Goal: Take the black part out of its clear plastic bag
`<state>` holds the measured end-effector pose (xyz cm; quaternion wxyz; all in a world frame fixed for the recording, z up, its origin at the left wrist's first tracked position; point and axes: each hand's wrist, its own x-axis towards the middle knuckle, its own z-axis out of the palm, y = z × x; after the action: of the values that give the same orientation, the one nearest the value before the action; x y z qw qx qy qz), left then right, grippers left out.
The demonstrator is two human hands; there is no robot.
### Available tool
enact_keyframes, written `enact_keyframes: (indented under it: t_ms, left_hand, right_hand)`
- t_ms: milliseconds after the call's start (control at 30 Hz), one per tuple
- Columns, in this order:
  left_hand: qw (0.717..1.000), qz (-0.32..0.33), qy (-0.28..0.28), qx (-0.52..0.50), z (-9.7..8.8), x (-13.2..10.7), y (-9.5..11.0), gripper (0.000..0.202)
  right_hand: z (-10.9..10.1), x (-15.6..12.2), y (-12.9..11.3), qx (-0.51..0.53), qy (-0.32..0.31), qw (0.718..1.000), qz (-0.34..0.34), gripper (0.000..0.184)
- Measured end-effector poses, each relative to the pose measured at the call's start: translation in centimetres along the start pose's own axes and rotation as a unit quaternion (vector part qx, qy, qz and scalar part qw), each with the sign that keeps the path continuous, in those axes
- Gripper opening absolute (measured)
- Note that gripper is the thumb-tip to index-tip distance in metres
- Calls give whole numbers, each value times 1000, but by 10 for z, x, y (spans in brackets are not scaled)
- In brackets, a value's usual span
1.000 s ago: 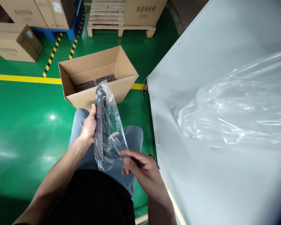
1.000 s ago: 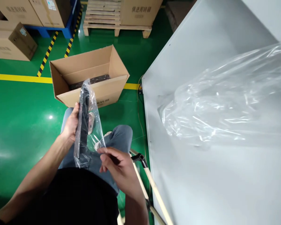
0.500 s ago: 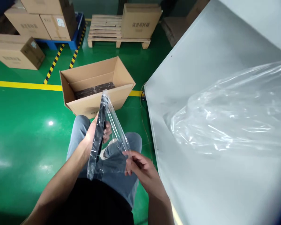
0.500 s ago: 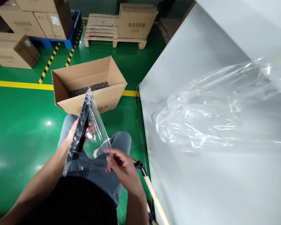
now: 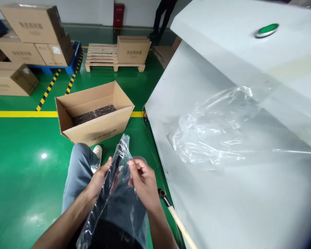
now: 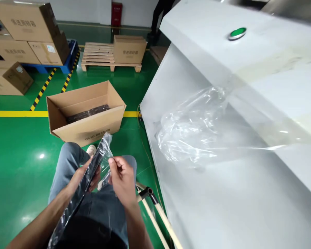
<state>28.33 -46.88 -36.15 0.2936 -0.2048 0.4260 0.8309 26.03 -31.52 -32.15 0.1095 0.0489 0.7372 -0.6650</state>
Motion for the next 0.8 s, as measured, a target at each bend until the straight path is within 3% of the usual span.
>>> enact_keyframes:
  t_ms: [67, 133, 200, 300, 433, 567, 700, 800]
  left_hand:
    - [995, -28, -93, -21, 1, -3, -2, 75]
    - [992, -43, -115, -33, 1, -4, -4, 74]
    - [997, -34, -61, -34, 0, -4, -7, 73]
    - [997, 49, 37, 44, -3, -1, -10, 69]
    - [964, 182, 79, 178, -2, -4, -9, 55]
    - [874, 360, 129, 300, -1, -20, -13, 47]
    - [779, 428, 82, 451, -2, -24, -18, 37]
    - [708, 466, 95, 521, 1, -16, -16, 29]
  right_hand:
    - [2, -6, 6, 12, 21, 1000, -1, 50]
    - [0, -13, 11, 19, 34, 999, -5, 50]
    - [-4, -20, 12, 24, 47, 999, -10, 50]
    - [-6, -29, 9, 44, 45, 998, -19, 48]
    - [0, -36, 6, 114, -14, 993, -28, 47]
    - [8, -37, 10, 126, 12, 991, -35, 43]
    - [10, -36, 19, 131, 22, 991, -17, 45]
    - [13, -35, 24, 121, 19, 992, -14, 44]
